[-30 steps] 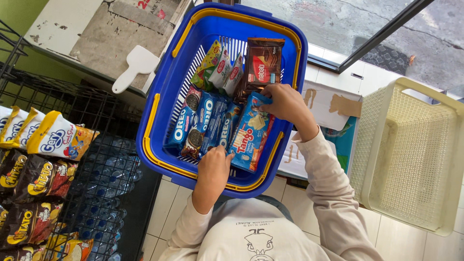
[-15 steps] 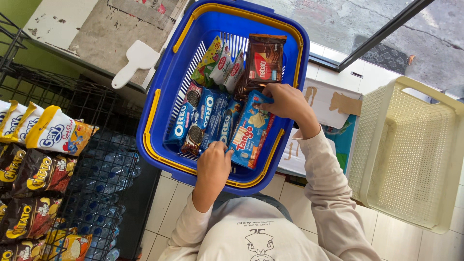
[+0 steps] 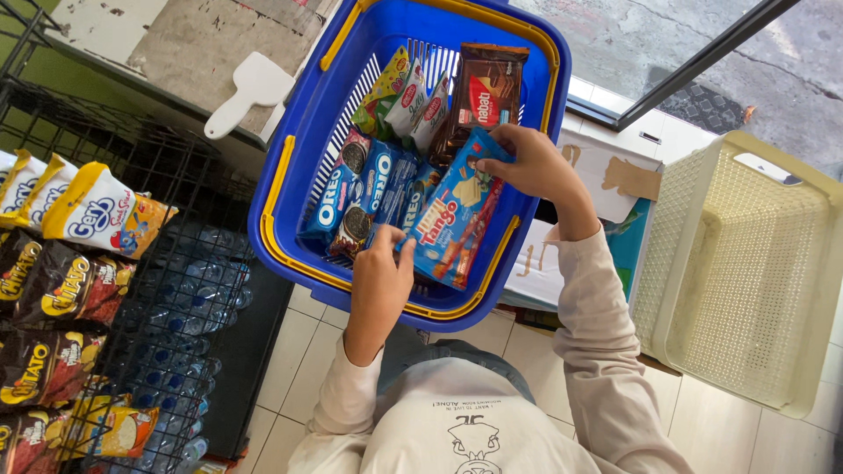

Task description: The person selects snack packages from a basket and places them onto a grocery shelf, handling items one at a time and organizing them next to existing products.

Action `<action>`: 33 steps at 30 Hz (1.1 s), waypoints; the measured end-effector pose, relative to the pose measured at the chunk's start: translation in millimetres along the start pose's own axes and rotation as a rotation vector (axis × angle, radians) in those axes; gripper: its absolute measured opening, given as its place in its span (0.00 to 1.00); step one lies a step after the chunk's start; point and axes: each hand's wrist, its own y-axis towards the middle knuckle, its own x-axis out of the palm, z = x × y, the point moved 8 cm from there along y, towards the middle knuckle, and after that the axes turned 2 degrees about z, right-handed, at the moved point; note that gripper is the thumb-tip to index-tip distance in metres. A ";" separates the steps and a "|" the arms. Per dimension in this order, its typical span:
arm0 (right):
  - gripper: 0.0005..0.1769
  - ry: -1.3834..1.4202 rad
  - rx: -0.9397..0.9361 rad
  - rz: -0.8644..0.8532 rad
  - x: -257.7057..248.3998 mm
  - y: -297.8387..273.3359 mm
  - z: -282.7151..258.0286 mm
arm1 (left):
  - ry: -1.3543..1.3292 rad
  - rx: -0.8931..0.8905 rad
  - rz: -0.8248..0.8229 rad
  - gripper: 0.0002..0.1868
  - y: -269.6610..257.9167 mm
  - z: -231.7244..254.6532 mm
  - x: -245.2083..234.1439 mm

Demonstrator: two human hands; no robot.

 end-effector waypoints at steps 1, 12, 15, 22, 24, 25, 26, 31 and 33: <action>0.21 -0.003 -0.004 -0.001 -2.0 -4.0 -1.1 | -0.002 0.000 0.004 0.09 0.3 -3.4 1.4; 0.14 0.718 -0.055 0.070 -9.5 -35.2 -19.4 | -0.280 -0.056 0.134 0.09 0.1 -32.1 -13.4; 0.16 0.762 -0.037 0.142 -7.6 -43.4 -21.9 | -0.388 -0.004 0.163 0.13 -4.7 -36.0 -20.6; 0.17 0.857 -0.006 0.236 12.9 -65.3 -40.8 | -0.839 0.105 0.168 0.22 -18.0 -63.6 -27.6; 0.16 0.801 0.029 0.285 18.7 -77.7 -44.6 | -0.943 0.127 0.192 0.22 -25.2 -73.4 -36.1; 0.16 0.803 0.021 0.272 23.3 -82.0 -45.1 | -0.941 0.128 0.207 0.22 -28.7 -78.8 -42.0; 0.16 0.818 0.035 0.291 26.9 -86.9 -43.0 | -0.964 0.106 0.199 0.23 -32.0 -85.4 -45.6; 0.18 0.890 0.029 0.260 68.1 -97.4 -34.5 | -0.986 0.046 0.255 0.23 -62.1 -116.7 -68.1; 0.20 0.908 -0.025 0.208 87.7 -91.1 -29.6 | -1.040 0.011 0.278 0.25 -80.1 -127.2 -79.2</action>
